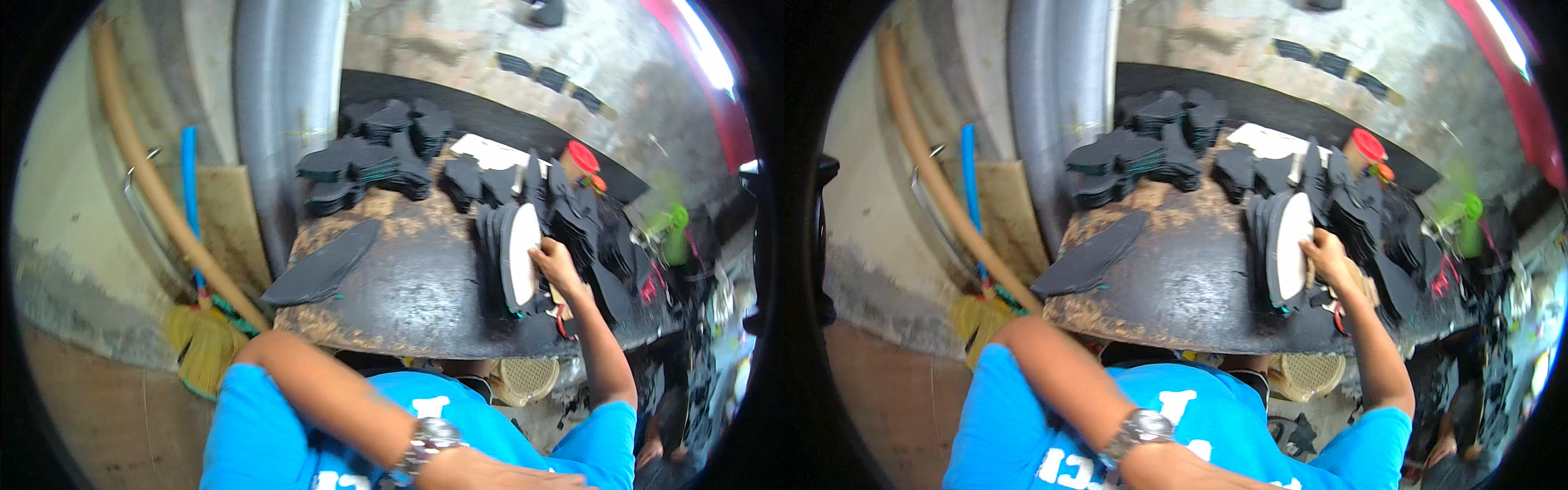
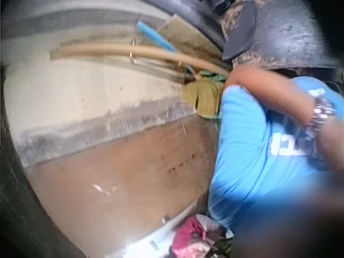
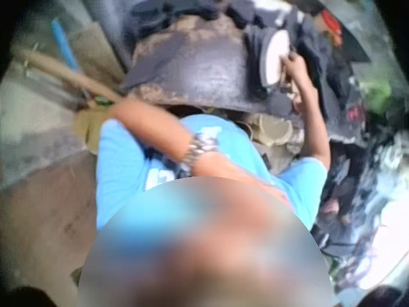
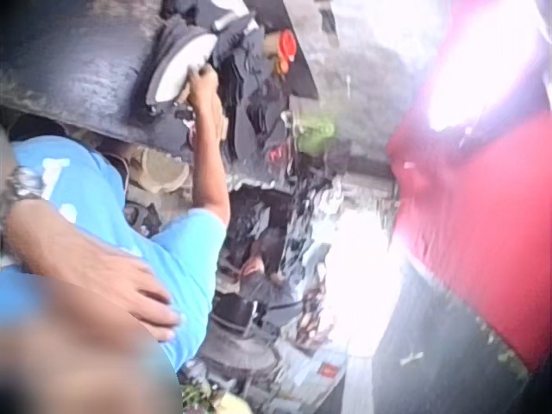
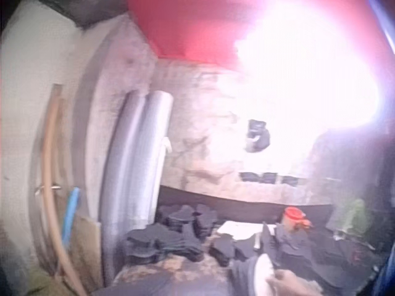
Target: The person repeatedly marks the edges of shoe insoles using a small pointed tool. They handle insoles one at a time, align them on the table, and make marks along the perimeter before stacking them.
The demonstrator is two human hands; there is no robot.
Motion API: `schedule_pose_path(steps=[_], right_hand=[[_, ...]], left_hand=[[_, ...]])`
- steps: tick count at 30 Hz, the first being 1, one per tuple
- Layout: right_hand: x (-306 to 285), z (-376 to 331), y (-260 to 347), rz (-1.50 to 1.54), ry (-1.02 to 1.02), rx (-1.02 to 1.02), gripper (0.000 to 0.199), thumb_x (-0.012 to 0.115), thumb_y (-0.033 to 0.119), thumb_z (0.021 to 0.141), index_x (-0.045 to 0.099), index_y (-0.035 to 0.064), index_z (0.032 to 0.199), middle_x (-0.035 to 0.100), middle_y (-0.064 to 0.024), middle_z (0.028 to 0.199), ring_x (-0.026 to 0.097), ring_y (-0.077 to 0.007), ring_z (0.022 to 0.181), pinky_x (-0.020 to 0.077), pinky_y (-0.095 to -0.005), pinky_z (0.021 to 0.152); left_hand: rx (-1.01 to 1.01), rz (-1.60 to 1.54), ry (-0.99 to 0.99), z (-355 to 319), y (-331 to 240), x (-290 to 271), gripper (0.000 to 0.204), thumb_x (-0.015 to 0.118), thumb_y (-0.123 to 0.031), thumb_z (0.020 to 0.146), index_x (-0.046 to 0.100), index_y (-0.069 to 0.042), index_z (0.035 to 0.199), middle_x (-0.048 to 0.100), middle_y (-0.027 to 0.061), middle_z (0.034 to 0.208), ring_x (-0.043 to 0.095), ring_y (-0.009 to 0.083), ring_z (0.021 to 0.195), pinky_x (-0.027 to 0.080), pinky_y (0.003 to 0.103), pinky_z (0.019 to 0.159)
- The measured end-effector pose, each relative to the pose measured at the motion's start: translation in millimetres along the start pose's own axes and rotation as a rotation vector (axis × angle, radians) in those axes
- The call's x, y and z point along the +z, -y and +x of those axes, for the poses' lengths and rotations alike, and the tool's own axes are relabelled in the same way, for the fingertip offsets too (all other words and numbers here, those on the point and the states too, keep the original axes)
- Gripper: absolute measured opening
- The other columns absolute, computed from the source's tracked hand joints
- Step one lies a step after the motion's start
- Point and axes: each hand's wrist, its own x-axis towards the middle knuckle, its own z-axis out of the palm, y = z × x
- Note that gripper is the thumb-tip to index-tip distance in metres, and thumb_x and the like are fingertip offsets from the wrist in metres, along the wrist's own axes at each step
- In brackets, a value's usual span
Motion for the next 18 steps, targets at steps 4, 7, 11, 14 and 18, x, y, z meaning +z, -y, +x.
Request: schedule_pose_path(steps=[4,7,11,14,18], right_hand=[[-14,-8,10,-0.112,0.023,-0.014,0.022,0.065,0.017,0.092,0.061,-0.0051,0.091,0.059,-0.0055,0.075,0.053,-0.0119,0.07,0.0448,-0.0324,0.063],[-21,-14,15,-0.07,0.045,-0.028,0.02,0.065,0.015,0.092,0.061,-0.0045,0.093,0.059,-0.0051,0.076,0.053,-0.0115,0.071,0.0451,-0.0325,0.063],[-27,-14,16,0.069,0.014,-0.034,0.022,0.065,0.016,0.091,0.057,-0.0046,0.088,0.054,-0.0039,0.071,0.048,-0.0121,0.065,0.0418,-0.0329,0.059],[-37,-21,31,0.366,-0.056,-0.151,0.012,0.06,0.013,0.096,0.058,0.0025,0.093,0.048,0.0048,0.076,0.041,-0.0055,0.067,0.0349,-0.0239,0.057],[-54,-76,69,0.575,-0.289,-0.176,0.013,0.059,0.019,0.1,0.056,0.0063,0.098,0.041,0.0091,0.076,0.036,-0.0014,0.065,0.0284,-0.0197,0.057]], left_hand=[[0.043,0.07,0.236,24,18,8,0.037,0.055,-0.027,0.094,0.058,-0.002,0.121,0.061,0.022,0.113,0.059,0.0363,0.109,0.044,0.047,0.093],[0.031,0.036,0.264,23,21,2,0.034,0.057,-0.024,0.094,0.059,-0.001,0.12,0.062,0.0207,0.111,0.06,0.0352,0.106,0.046,0.045,0.09],[-0.016,-0.073,0.269,13,17,-14,0.031,0.058,-0.019,0.093,0.061,-0.001,0.118,0.064,0.019,0.108,0.062,0.0338,0.102,0.048,0.042,0.087],[-0.116,-0.282,0.283,-5,14,-35,0.028,0.06,-0.016,0.093,0.062,0.0,0.116,0.066,0.0177,0.106,0.064,0.0327,0.099,0.05,0.041,0.084],[-0.415,-0.418,0.093,-74,7,-95,0.025,0.062,-0.011,0.093,0.063,0.0,0.114,0.068,0.0159,0.103,0.066,0.0312,0.095,0.052,0.038,0.081]])
